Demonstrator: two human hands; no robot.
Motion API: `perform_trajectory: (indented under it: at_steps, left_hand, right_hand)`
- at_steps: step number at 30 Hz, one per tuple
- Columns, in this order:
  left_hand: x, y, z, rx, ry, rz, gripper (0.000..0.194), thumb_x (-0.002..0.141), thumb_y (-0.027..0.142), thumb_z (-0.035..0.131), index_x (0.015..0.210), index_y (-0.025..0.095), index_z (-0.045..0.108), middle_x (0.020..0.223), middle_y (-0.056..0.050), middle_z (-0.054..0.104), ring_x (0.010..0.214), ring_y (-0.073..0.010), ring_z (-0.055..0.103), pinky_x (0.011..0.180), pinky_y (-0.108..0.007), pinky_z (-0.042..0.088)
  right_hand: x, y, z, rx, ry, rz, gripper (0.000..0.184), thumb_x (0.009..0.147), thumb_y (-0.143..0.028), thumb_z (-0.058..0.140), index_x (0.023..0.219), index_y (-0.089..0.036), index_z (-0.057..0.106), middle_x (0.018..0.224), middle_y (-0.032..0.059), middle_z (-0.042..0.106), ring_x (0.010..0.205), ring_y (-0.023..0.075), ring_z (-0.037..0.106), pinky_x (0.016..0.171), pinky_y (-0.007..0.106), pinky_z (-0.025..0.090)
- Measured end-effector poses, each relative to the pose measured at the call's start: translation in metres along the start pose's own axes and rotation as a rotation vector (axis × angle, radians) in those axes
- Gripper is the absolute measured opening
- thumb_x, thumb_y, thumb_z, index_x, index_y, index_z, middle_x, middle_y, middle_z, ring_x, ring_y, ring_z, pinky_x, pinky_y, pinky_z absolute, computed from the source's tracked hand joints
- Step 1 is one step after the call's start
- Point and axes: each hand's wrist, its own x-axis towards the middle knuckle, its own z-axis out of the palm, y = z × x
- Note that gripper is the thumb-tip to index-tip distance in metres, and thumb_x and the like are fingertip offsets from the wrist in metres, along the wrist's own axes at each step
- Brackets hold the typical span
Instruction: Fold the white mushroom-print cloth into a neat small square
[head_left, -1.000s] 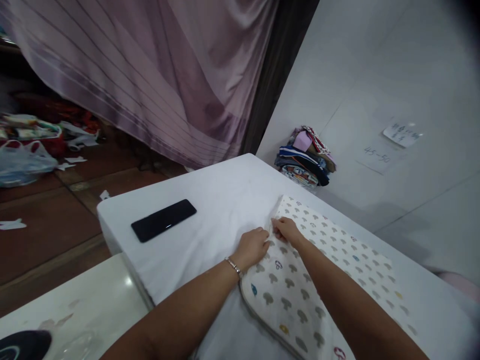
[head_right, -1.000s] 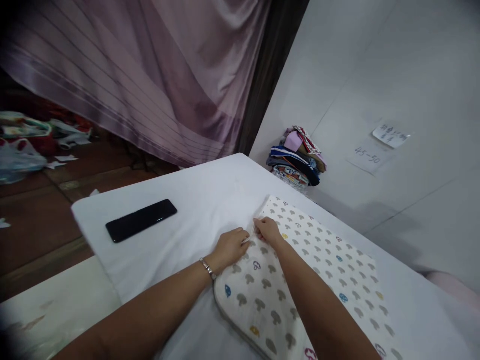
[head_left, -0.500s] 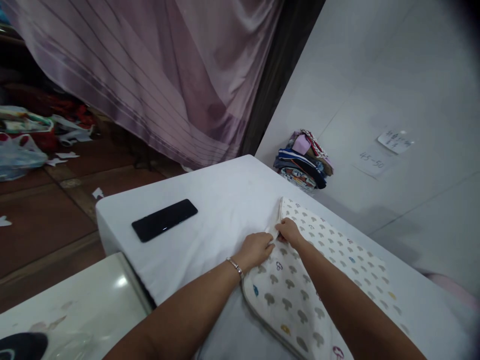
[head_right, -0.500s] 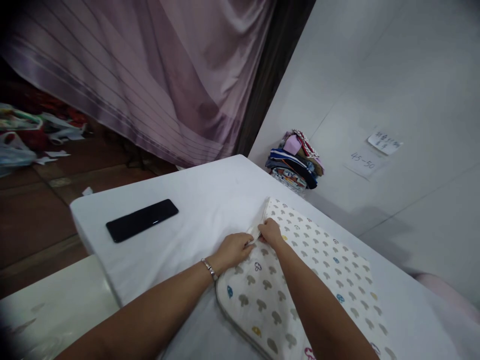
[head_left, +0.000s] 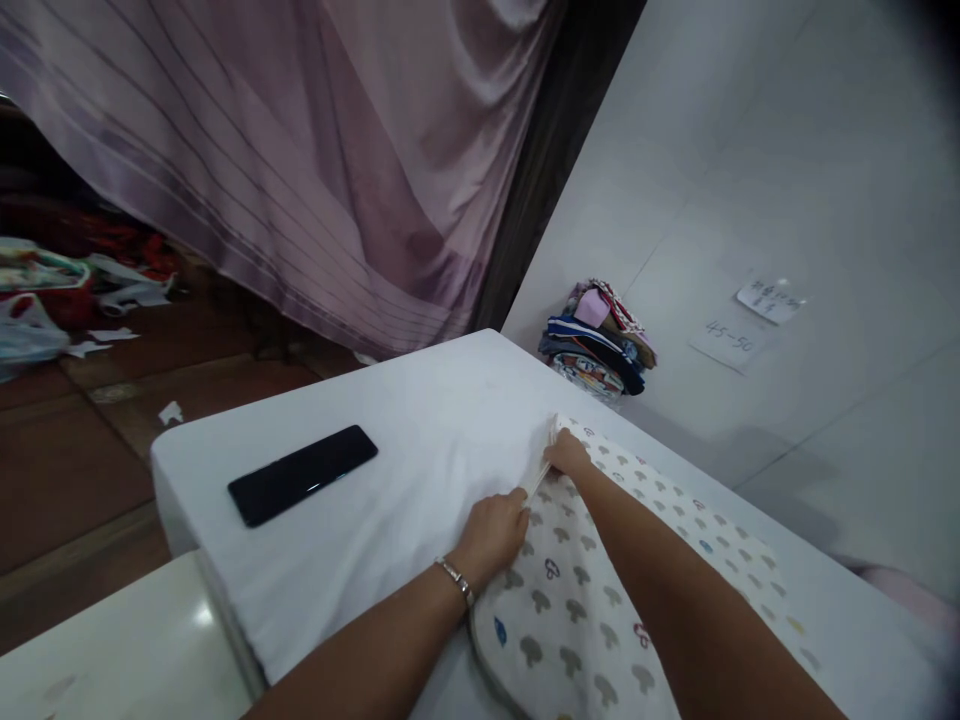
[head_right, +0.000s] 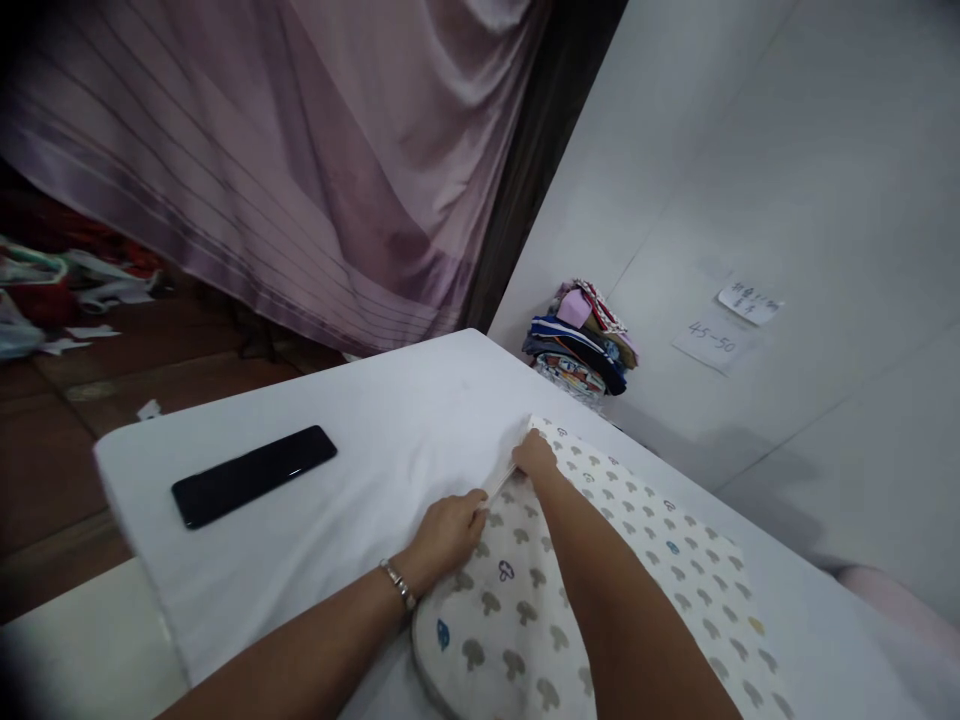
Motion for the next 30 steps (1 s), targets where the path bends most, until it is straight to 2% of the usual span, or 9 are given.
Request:
perform_trajectory:
  at_steps: [9, 15, 18, 21, 24, 30]
  left_hand:
    - [-0.001, -0.002, 0.001, -0.125, -0.021, 0.123, 0.026, 0.089, 0.027, 0.034, 0.112, 0.024, 0.047, 0.096, -0.003, 0.067, 0.088, -0.0201, 0.062, 0.073, -0.030, 0.043]
    - [-0.005, 0.005, -0.007, -0.152, -0.054, 0.212, 0.032, 0.091, 0.027, 0.030, 0.121, 0.026, 0.040, 0.101, -0.004, 0.065, 0.089, -0.0202, 0.061, 0.074, -0.030, 0.043]
    - [-0.007, 0.008, -0.009, -0.180, -0.094, 0.159, 0.031, 0.091, 0.027, 0.030, 0.120, 0.026, 0.039, 0.099, -0.004, 0.066, 0.086, -0.0199, 0.061, 0.072, -0.029, 0.042]
    - [-0.006, 0.009, -0.008, -0.178, -0.140, 0.010, 0.026, 0.090, 0.026, 0.031, 0.113, 0.022, 0.044, 0.092, -0.006, 0.066, 0.080, -0.0205, 0.061, 0.066, -0.029, 0.041]
    - [-0.004, 0.006, -0.002, -0.126, -0.131, -0.086, 0.024, 0.090, 0.026, 0.031, 0.103, 0.019, 0.050, 0.090, -0.009, 0.065, 0.080, -0.0216, 0.060, 0.065, -0.030, 0.040]
    - [-0.003, 0.001, 0.009, -0.013, -0.064, -0.046, 0.028, 0.092, 0.028, 0.028, 0.090, 0.019, 0.055, 0.085, -0.007, 0.063, 0.076, -0.0205, 0.059, 0.067, -0.032, 0.040]
  right_hand:
    - [0.059, 0.005, -0.010, -0.068, 0.029, 0.046, 0.039, 0.077, -0.022, 0.050, 0.115, -0.011, 0.050, 0.106, 0.0174, 0.062, 0.094, 0.0239, 0.063, 0.073, 0.031, 0.048]
    - [0.080, 0.008, -0.024, -0.125, 0.042, 0.015, 0.037, 0.082, -0.032, 0.047, 0.113, -0.013, 0.054, 0.105, 0.0165, 0.064, 0.096, 0.0246, 0.062, 0.075, 0.033, 0.048]
    - [0.083, 0.007, -0.030, -0.164, 0.048, -0.025, 0.033, 0.080, -0.027, 0.049, 0.110, -0.015, 0.059, 0.109, 0.0159, 0.063, 0.101, 0.0259, 0.060, 0.077, 0.034, 0.048]
    - [0.083, 0.004, -0.029, -0.198, 0.054, -0.052, 0.032, 0.076, -0.020, 0.053, 0.107, -0.015, 0.062, 0.112, 0.0158, 0.062, 0.103, 0.0259, 0.059, 0.078, 0.034, 0.048]
    - [0.083, 0.000, -0.023, -0.210, 0.052, -0.069, 0.033, 0.073, -0.017, 0.056, 0.105, -0.015, 0.064, 0.110, 0.0163, 0.062, 0.103, 0.0256, 0.059, 0.079, 0.033, 0.048]
    - [0.092, 0.000, -0.013, -0.152, 0.033, -0.061, 0.030, 0.073, -0.021, 0.058, 0.101, -0.012, 0.066, 0.101, 0.0171, 0.066, 0.094, 0.0255, 0.063, 0.075, 0.032, 0.048]
